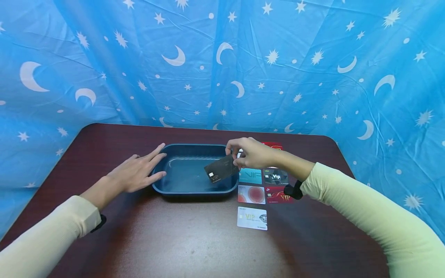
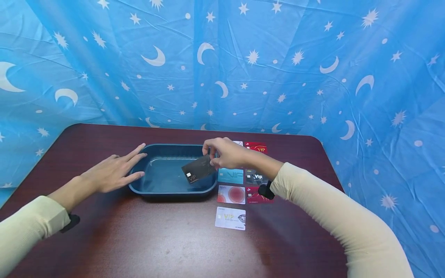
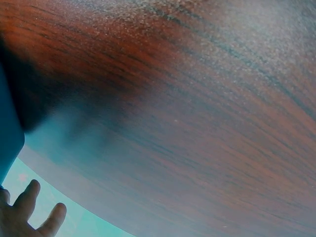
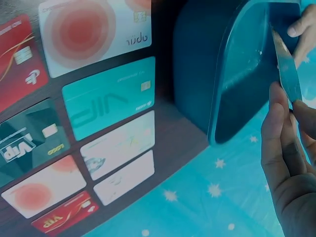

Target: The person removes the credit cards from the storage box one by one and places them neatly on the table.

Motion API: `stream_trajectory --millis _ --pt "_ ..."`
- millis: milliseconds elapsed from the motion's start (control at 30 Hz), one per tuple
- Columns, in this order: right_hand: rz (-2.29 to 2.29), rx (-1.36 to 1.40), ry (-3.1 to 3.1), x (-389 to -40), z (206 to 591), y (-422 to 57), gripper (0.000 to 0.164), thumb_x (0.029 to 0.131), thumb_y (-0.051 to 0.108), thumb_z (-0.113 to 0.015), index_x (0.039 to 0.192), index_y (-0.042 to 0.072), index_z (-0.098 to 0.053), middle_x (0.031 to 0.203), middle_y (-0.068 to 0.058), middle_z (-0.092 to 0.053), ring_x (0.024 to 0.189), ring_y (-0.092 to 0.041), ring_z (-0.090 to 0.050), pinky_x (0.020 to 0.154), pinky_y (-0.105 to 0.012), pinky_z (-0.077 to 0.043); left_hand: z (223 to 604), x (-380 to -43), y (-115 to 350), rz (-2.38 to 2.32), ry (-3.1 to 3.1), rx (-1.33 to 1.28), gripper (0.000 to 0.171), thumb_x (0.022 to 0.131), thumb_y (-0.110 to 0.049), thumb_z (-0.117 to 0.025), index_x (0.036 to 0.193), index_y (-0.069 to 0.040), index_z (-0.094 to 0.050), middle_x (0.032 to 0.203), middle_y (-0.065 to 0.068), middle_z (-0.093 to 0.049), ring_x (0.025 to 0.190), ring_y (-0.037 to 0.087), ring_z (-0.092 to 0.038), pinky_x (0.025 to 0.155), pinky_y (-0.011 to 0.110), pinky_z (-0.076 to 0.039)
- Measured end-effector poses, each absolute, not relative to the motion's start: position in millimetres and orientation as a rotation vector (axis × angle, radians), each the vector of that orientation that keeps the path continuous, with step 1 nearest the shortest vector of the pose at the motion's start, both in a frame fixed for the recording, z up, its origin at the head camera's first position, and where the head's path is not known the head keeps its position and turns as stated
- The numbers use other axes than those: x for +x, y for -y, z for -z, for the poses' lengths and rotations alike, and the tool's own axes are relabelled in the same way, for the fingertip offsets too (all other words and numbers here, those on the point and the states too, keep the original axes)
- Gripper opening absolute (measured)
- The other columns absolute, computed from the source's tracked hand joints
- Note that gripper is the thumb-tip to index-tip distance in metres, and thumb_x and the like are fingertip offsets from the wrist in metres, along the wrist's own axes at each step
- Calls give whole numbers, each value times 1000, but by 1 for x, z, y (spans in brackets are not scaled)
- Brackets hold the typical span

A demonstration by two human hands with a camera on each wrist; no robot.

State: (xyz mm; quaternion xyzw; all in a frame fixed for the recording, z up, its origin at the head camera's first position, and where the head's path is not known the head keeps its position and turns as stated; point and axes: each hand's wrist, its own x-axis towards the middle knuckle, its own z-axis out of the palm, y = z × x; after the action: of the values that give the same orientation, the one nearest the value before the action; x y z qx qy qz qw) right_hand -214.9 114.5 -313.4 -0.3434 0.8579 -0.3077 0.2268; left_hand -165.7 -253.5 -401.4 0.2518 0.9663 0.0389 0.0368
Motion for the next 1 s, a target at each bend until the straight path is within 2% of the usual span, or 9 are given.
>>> stream_trajectory --millis 167,500,733,1000 --pt "890 -929 -2399 -211 312 -132 29 89 -8 -68 112 6 -59 94 -10 -62 88 -28 -69 73 -34 -60 402 -166 254 -124 -2961 765 70 100 -48 -49 150 0 -39 163 20 -20 115 35 -64 95 63 -45" --pt "998 -912 -2460 -202 316 -171 26 90 -7 -68 111 3 -60 90 -10 -67 69 -19 -68 69 -33 -60 400 -166 253 -103 -2966 773 70 100 -48 -49 150 -1 -39 162 21 -22 116 35 -64 95 61 -47" --pt "1039 -840 -2470 -190 322 -204 26 89 -6 -69 111 1 -59 87 -8 -67 70 -18 -70 71 -30 -60 401 -167 253 -90 -2970 761 71 100 -49 -49 151 -1 -39 162 20 -22 117 36 -63 96 61 -46" --pt "1059 -764 -2445 -172 338 -239 30 88 -5 -70 114 -1 -56 85 -6 -66 69 -22 -69 68 -34 -60 401 -167 254 -85 -2970 761 71 100 -48 -50 151 0 -38 162 20 -21 115 36 -64 95 60 -46"
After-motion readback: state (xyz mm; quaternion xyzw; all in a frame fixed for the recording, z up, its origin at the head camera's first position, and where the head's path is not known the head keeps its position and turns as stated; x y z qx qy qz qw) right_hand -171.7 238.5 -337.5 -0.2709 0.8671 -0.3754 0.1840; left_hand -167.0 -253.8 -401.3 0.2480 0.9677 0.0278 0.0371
